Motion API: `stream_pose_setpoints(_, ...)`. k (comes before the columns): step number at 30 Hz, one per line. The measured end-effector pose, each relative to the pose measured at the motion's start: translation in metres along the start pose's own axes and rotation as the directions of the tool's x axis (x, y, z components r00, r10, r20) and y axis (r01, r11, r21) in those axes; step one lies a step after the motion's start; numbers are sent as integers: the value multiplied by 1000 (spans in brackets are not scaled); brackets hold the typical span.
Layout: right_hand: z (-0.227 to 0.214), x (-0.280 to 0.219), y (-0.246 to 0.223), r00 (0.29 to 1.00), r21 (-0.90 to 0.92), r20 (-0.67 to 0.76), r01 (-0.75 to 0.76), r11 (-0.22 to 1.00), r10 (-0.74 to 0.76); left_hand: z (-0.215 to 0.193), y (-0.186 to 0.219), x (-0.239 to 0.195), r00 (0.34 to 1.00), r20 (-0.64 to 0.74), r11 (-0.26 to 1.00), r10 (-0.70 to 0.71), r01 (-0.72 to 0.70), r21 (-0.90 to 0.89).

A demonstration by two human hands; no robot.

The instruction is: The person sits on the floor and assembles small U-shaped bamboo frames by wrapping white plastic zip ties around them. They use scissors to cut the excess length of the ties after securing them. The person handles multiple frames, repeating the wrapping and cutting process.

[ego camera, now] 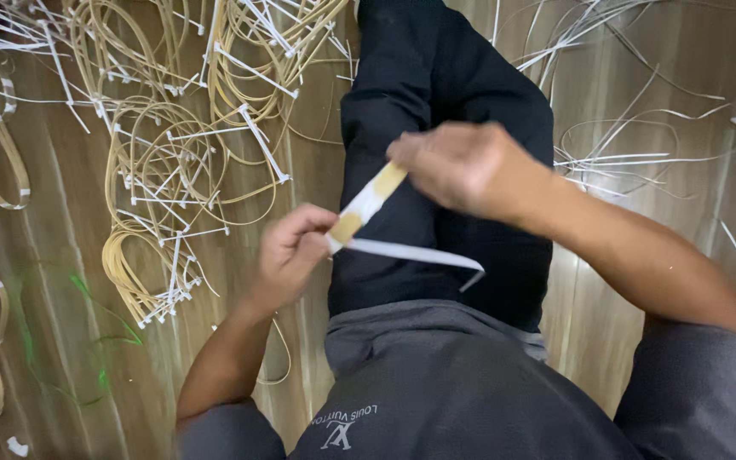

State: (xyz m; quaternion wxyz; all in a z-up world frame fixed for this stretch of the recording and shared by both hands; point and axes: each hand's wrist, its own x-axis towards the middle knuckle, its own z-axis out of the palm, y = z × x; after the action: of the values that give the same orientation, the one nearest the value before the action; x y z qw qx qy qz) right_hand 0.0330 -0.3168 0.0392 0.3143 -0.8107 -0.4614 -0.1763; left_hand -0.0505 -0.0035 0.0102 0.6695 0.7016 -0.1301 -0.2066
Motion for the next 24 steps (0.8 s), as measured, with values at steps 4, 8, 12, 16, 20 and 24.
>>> stream_pose_setpoints(4,-5,-5,11,972,119,16,-235,965,235,-3,-9,4,992,76,995,102,-103,-1)
stream_pose_setpoints(8,-1,-5,12,948,55,-19,-316,947,317,23,-11,0,985,61,967,163,-146,-210)
stream_pose_setpoints(12,-4,-4,9,874,108,19,-484,868,485,48,-2,3,987,-105,976,120,-136,-172)
stream_pose_setpoints(16,-7,2,4,874,107,43,-485,868,484,51,3,14,994,-110,962,-20,-11,-273)
stream_pose_setpoints(20,-19,14,0,862,65,86,-506,860,500,58,3,23,987,-76,805,-141,70,-589)
stream_pose_setpoints(24,-32,24,-10,966,0,-74,-247,969,247,67,1,30,966,-134,715,-220,66,-696)
